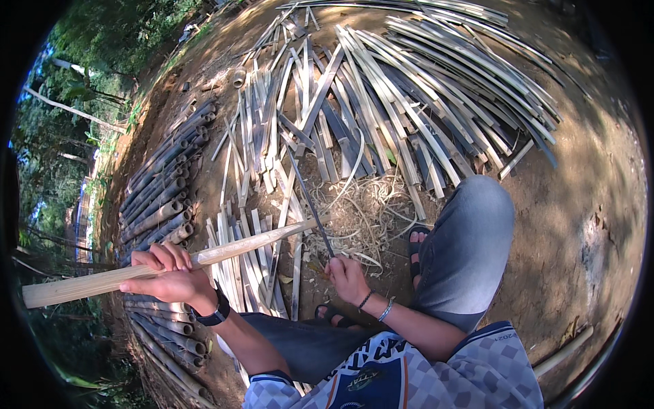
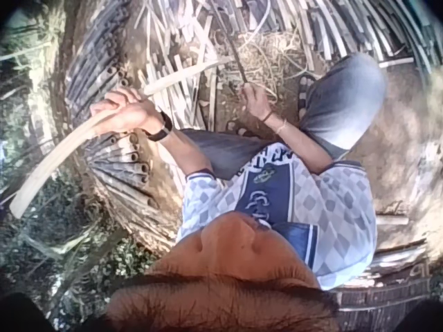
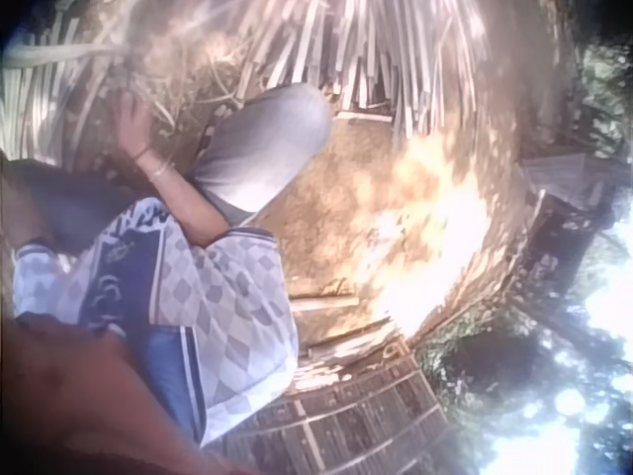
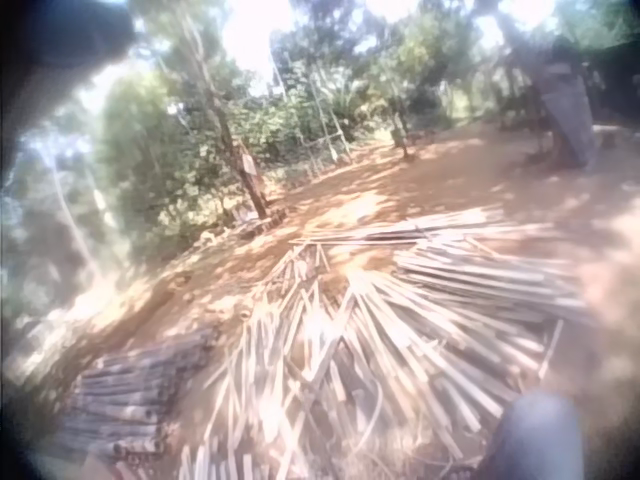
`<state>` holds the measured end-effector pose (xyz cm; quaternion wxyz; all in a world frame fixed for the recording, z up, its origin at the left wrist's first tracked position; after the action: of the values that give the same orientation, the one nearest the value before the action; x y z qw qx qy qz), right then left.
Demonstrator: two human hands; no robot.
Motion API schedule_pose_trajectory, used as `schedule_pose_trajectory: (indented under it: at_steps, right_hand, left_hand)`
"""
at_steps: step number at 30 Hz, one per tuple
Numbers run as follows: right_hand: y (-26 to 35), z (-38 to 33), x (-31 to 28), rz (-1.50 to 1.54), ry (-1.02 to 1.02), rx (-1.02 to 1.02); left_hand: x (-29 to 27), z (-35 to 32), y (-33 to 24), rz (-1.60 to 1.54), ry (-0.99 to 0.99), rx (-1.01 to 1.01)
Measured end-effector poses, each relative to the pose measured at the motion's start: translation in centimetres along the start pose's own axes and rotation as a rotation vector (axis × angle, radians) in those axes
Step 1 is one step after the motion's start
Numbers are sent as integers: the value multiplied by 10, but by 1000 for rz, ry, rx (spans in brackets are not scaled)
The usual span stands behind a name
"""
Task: The person shaves and smooths a thin strip of bamboo with a large knife, removing thin shavings while sitting outdoors near piles of bamboo poles.
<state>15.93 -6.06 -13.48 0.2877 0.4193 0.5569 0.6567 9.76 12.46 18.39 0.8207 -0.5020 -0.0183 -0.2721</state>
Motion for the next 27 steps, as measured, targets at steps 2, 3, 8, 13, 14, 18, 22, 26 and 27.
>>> schedule_pose_trajectory:
  at_steps: [2,3,8,13,14,18,22,26,27]
  right_hand:
    - [-71,-21,-4,-132,20,237]
    - [-94,-27,-7,-197,36,350]
    - [-24,1,-2,167,14,340]
    - [-24,0,-2,-24,-29,-9]
    - [-39,-6,-1,-128,-23,-52]
    - [-74,-23,1,35,40,574]
    - [-6,8,-3,91,13,215]
    - [-8,2,-1,-23,-22,-21]
    - [-23,-5,-2,-101,-39,-68]
  left_hand:
    - [4,-1,4,-25,5,-29]
    - [5,0,4,-41,4,-36]
    - [-5,-1,0,-23,-8,-13]
    - [10,-3,4,-61,51,-24]
    - [9,-4,2,-46,59,-23]
    - [0,-1,3,-46,43,-16]
    - [3,-1,2,-45,75,-2]
    - [15,-4,3,-66,80,-17]
    - [18,-5,4,-65,75,-23]
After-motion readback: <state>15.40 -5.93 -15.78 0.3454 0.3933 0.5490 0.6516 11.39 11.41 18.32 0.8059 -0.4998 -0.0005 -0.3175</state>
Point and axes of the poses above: each hand's wrist, its own z-axis towards the middle knuckle, its own x-axis out of the palm, y = z × x, the point moved 9 cm from there along z, towards the middle knuckle, and after that the axes turned 7 degrees about -x, right-handed, at the moved point
